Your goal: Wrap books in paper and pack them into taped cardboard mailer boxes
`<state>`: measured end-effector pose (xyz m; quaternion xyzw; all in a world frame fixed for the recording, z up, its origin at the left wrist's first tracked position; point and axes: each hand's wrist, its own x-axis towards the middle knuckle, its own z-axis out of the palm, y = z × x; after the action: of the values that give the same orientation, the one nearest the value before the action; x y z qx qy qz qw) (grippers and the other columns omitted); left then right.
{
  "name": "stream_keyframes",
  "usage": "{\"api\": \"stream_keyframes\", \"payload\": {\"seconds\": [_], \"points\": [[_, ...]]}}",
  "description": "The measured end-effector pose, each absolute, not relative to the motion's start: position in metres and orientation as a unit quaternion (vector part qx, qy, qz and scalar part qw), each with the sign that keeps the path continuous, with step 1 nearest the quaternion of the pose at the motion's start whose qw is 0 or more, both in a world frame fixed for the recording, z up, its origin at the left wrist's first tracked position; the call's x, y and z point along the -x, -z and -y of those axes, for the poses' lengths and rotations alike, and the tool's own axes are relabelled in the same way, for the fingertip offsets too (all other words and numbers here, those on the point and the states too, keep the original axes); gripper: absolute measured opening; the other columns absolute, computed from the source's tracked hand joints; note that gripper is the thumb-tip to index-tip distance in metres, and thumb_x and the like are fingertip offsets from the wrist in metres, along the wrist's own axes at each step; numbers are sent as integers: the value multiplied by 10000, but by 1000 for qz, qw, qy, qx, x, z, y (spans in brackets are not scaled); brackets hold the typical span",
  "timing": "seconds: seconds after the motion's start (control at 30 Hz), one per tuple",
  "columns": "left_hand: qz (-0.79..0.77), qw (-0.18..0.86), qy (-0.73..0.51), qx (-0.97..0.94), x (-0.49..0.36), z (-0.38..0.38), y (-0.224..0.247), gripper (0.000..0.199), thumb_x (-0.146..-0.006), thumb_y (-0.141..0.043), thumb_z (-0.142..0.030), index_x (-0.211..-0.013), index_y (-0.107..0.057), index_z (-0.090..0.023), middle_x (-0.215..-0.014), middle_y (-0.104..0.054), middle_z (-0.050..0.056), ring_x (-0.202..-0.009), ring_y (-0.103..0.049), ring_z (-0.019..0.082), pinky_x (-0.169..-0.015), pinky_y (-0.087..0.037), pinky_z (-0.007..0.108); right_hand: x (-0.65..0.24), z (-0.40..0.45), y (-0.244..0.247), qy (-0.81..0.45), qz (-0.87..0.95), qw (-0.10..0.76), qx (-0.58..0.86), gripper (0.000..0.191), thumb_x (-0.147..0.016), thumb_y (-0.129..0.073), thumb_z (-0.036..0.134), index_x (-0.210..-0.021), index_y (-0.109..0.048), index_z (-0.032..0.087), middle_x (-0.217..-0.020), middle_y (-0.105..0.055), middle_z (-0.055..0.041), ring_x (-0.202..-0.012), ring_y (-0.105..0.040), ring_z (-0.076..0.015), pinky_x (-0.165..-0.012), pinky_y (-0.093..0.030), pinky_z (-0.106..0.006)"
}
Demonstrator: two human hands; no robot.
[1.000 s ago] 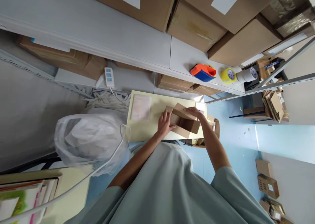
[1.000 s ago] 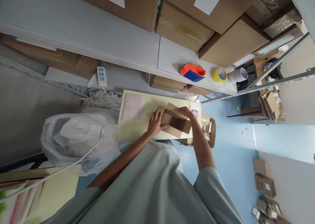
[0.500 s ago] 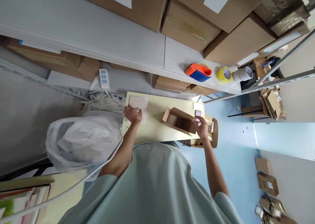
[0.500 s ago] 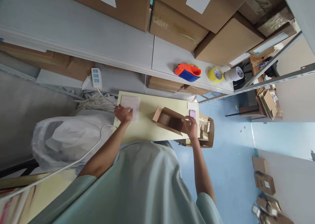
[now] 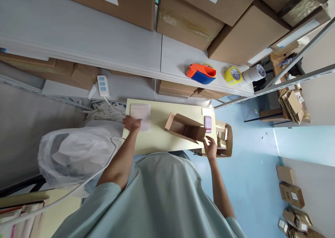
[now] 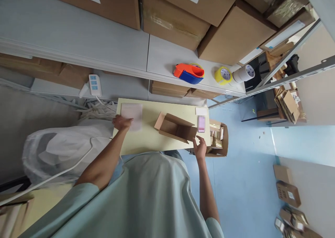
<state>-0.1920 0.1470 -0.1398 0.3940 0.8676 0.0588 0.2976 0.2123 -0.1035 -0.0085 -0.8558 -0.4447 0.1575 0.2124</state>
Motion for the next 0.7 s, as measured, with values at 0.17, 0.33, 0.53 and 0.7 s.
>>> {"api": "stream_keyframes", "payload": {"seconds": [0.17,0.33,0.53,0.7], "points": [[-856,312,-128,-391,194,-145,139,597,-895,-794,-594,-1163,-583,-104,-1395,-636,337,-1384,-585,473,-1107,-541,594,-226,101,13,-190,403,221,868,728,-942,-615,782,-1314,-698,163,-1339,-788,-262,-1190,-794,-392,-986,-648,-540],[-858,310,-135,-386,171,-134,119,533,-866,-695,-184,-1374,-572,-76,-1397,-680,298,-1329,-679,423,-1116,-559,566,-240,92,20,-276,379,217,856,620,-945,-683,666,-1314,-662,168,-1174,-853,-211,-1042,-855,-367,-913,-675,-504],[-841,294,-188,-414,164,-128,77,493,-907,-624,-172,-1395,-575,-126,-1297,-760,204,-1261,-735,358,-1121,-585,491,-251,76,29,-362,406,221,809,455,-1014,-610,665,-991,-693,219,-899,-847,-119,-768,-866,-305,-673,-644,-351],[-761,258,-312,-507,167,-122,20,430,-868,-677,-291,-1270,-580,-172,-1312,-758,154,-1205,-740,310,-1085,-612,437,-264,50,32,-365,439,241,785,403,-1051,-580,586,-1032,-696,201,-984,-860,-141,-764,-867,-299,-638,-620,-334]]}}
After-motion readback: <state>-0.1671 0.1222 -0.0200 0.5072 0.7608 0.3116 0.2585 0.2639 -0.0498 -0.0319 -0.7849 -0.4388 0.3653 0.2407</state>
